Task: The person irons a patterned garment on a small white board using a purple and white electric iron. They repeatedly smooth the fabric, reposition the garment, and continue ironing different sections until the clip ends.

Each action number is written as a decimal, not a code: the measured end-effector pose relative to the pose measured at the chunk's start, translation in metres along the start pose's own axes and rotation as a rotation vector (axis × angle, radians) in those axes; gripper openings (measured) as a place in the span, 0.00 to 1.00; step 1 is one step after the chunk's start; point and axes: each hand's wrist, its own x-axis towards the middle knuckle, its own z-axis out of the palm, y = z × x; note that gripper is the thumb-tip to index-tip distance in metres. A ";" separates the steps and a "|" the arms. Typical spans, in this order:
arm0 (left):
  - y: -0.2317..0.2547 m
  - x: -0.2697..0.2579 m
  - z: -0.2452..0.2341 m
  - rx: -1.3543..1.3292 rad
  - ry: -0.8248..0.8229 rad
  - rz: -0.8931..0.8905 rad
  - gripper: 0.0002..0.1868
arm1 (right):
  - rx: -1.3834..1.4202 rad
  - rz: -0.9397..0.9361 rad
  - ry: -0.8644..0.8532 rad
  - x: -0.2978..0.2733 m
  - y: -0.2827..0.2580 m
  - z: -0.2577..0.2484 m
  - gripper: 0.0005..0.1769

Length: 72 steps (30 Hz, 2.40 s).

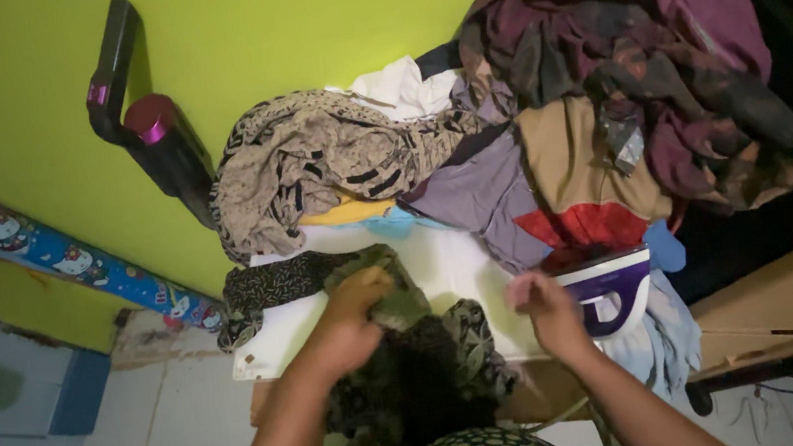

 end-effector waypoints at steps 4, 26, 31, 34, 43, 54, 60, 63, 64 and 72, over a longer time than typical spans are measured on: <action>0.003 -0.008 -0.012 -0.199 -0.041 -0.074 0.18 | -0.324 0.183 -0.383 -0.026 0.059 0.005 0.41; 0.045 -0.070 -0.100 -0.213 0.172 -0.497 0.08 | -0.394 0.582 -0.372 -0.074 0.032 0.055 0.38; 0.057 -0.104 -0.128 -0.079 0.330 -0.339 0.05 | -0.228 0.157 -0.179 -0.087 0.024 0.093 0.31; 0.064 -0.130 -0.151 0.048 0.410 -0.138 0.05 | -0.160 0.283 -0.022 -0.094 0.016 0.089 0.25; 0.123 -0.232 -0.194 -0.028 0.140 -0.524 0.05 | -0.423 0.325 -0.067 -0.167 -0.084 0.080 0.23; 0.184 -0.262 -0.248 -0.330 -0.130 -0.348 0.18 | 0.386 0.178 0.045 -0.234 -0.162 0.029 0.13; 0.166 -0.237 -0.228 -0.203 -0.009 -0.246 0.04 | 0.297 0.185 0.146 -0.227 -0.183 0.020 0.14; 0.142 -0.228 -0.215 -0.355 0.088 -0.052 0.05 | 0.378 0.121 0.019 -0.217 -0.180 0.010 0.14; 0.129 -0.222 -0.204 -0.476 0.117 -0.154 0.05 | 0.313 0.119 0.057 -0.208 -0.174 0.010 0.14; -0.027 -0.123 -0.140 -0.460 0.174 -0.611 0.07 | 0.088 0.315 0.051 -0.054 -0.074 0.014 0.15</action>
